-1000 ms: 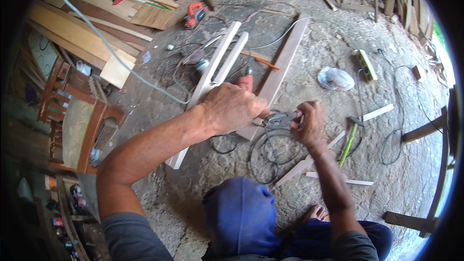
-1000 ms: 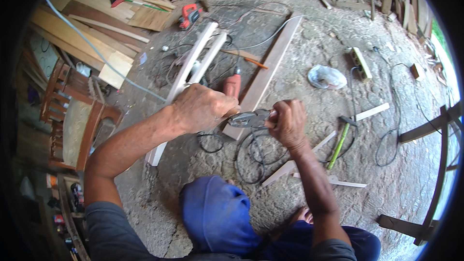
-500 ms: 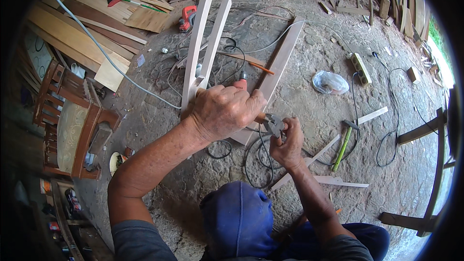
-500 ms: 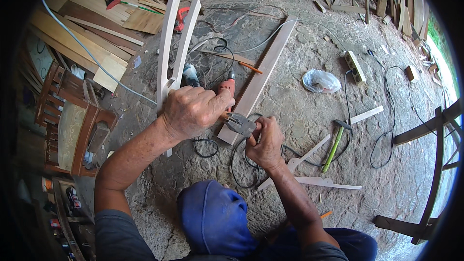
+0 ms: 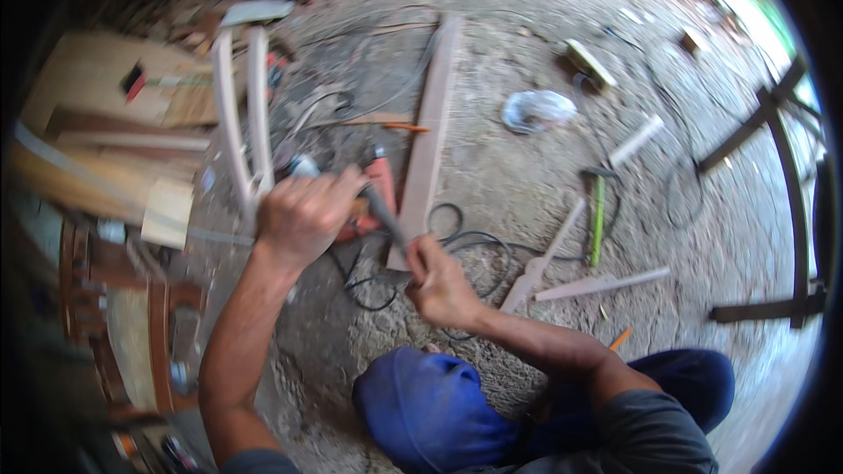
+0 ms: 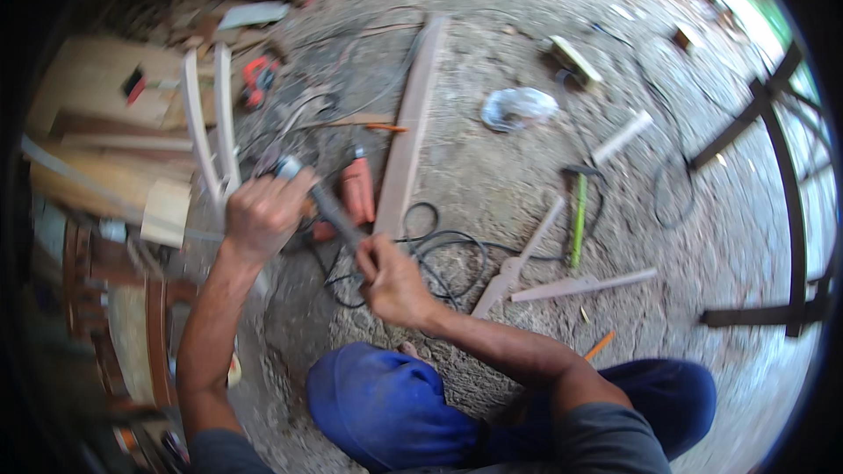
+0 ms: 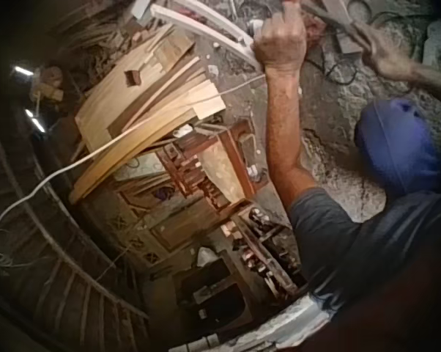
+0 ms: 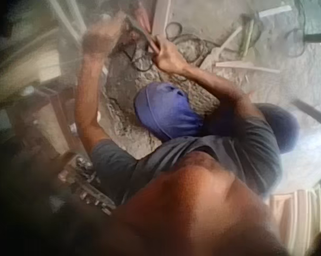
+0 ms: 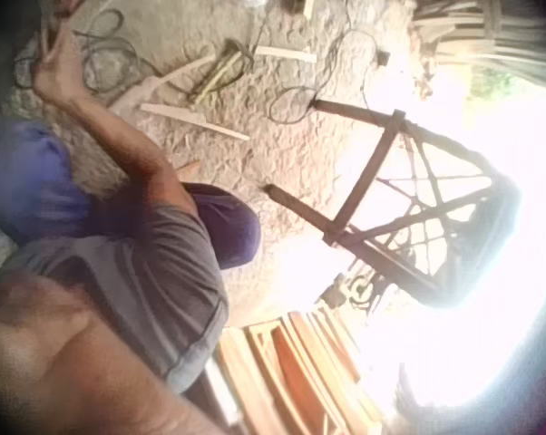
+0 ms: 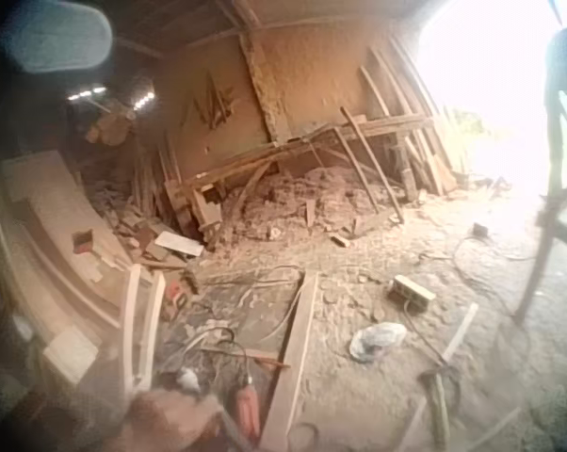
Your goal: The person sits on the floor and assembles several thin wooden strips into a V-shaped structure using a cylindrical dowel. They use pliers to adjust the dowel, a power drill to make holes, and an angle grinder to smooth the edges of the wood. The person repeatedly checks the fit of the pieces and secures them with nails.
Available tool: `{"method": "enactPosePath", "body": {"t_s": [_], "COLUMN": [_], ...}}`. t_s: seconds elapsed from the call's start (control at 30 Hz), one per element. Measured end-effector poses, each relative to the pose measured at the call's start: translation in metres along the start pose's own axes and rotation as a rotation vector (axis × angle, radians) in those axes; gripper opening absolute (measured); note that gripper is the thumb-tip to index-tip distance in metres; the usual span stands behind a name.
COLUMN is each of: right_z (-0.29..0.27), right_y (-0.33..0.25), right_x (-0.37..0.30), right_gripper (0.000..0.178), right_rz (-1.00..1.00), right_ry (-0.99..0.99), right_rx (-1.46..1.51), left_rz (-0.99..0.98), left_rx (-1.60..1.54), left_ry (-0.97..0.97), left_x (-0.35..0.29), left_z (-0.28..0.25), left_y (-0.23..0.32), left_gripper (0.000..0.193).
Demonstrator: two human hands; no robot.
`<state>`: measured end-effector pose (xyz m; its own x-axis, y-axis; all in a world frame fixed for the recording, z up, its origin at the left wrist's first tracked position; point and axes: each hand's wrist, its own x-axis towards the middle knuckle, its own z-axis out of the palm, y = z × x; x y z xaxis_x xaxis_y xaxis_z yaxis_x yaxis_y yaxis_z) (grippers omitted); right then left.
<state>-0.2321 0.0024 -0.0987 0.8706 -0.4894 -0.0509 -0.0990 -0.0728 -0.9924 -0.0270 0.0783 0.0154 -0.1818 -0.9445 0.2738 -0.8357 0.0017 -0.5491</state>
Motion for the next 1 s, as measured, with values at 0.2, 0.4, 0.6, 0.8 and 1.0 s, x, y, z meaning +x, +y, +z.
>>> {"method": "enactPosePath", "body": {"t_s": [0.2,0.4,0.6,0.8,1.0], "right_z": [-0.09,-0.022,-0.051,-0.068,-0.007], "right_y": [0.067,0.035,0.027,0.077,0.029], "right_x": [0.058,0.016,0.017,0.038,-0.021], "right_gripper": [0.029,0.035,0.037,0.033,0.03], "right_rz": [-1.069,-0.401,-0.657,-0.736,-0.022], "right_ry": [0.135,0.319,0.162,0.089,-0.245], "right_rx": [-1.003,-0.395,-0.603,-0.799,0.029], "left_rz": [-0.424,-0.151,-0.419,-0.308,-0.117], "left_rx": [-1.331,-0.258,-0.954,-0.798,-0.512], "left_ry": [-1.003,-0.032,-0.797,-0.352,-0.178], "left_x": [-0.039,-0.018,-0.032,-0.035,-0.055], "left_z": [-0.014,0.003,-0.006,0.006,0.026], "left_y": [0.052,0.018,0.029,0.057,0.018], "left_gripper": [0.016,0.024,0.012,0.02,0.018]}}
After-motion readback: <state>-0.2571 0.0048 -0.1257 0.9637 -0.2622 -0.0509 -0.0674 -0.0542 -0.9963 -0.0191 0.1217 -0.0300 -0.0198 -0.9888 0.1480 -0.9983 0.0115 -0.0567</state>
